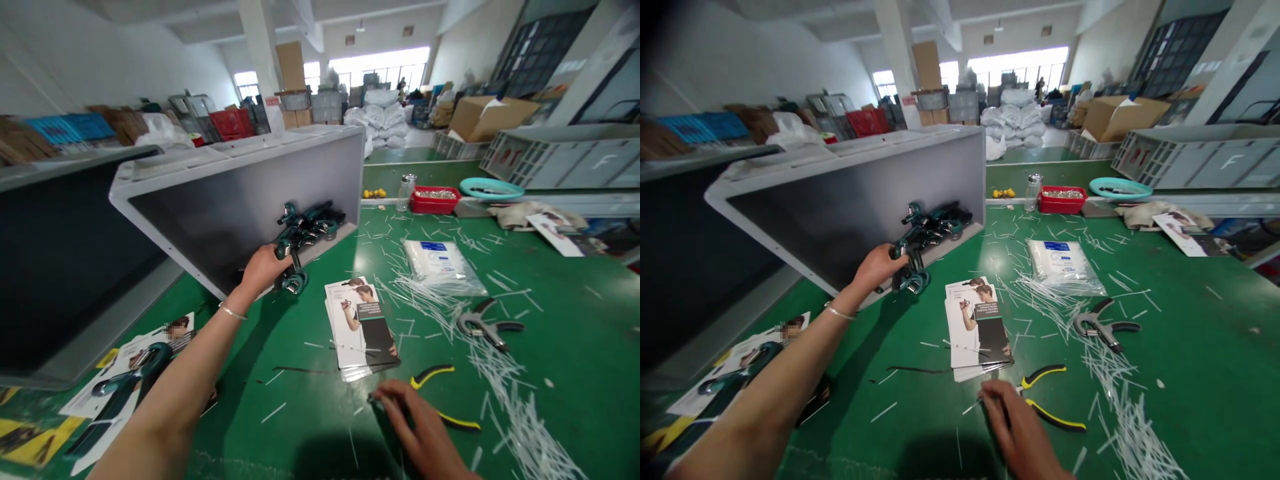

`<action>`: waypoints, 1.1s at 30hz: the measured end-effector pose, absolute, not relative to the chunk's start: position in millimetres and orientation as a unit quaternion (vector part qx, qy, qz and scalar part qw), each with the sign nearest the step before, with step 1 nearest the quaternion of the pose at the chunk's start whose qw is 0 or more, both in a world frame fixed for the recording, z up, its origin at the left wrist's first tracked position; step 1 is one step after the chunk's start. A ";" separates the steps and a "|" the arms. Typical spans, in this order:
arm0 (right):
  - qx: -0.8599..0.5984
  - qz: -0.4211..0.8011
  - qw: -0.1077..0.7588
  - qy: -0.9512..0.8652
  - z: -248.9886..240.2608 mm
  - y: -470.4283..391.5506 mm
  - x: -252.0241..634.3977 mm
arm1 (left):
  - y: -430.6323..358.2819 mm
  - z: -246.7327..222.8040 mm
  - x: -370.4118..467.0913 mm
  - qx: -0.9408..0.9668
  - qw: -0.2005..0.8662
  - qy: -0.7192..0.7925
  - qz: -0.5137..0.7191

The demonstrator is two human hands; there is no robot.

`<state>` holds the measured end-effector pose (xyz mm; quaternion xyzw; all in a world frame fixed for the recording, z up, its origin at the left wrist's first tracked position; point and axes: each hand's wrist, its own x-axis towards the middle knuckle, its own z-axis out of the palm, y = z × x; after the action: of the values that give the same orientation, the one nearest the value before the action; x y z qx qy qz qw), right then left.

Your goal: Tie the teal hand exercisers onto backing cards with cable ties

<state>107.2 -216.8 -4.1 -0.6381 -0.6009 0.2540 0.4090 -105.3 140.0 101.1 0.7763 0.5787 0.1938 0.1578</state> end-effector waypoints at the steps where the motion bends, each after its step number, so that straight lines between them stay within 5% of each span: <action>1: -0.645 0.231 0.423 -0.594 11.4 -201.5 112.9 | 123.8 110.1 -103.5 0.780 0.217 0.531 0.248; 6: -0.651 0.234 0.387 -0.610 81.8 -117.3 143.4 | 39.8 111.3 -70.2 0.634 0.673 0.291 0.244; 11: -0.600 0.398 0.320 -0.616 87.6 -76.9 157.5 | 18.7 76.5 -35.8 0.512 0.797 0.246 0.207; 17: -0.641 0.465 0.352 -0.499 45.2 -63.0 164.4 | 48.4 45.5 -35.3 0.600 0.718 0.295 0.194; 22: -0.626 0.505 0.307 -0.509 23.1 -57.7 164.6 | 47.6 4.8 -46.7 0.771 0.503 0.323 0.218; 28: -0.730 0.227 0.142 -0.629 24.0 -80.1 160.8 | 30.1 -17.0 -53.8 0.878 0.338 0.291 0.176; 33: -0.672 0.126 0.158 -0.712 23.2 -100.5 154.5 | 34.8 -7.6 -37.7 0.880 0.302 0.304 0.204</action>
<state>154.5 -100.5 23.2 -0.6725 -0.7118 0.1264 0.1584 -37.7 34.8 -7.6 0.8799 0.3044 0.2039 0.3024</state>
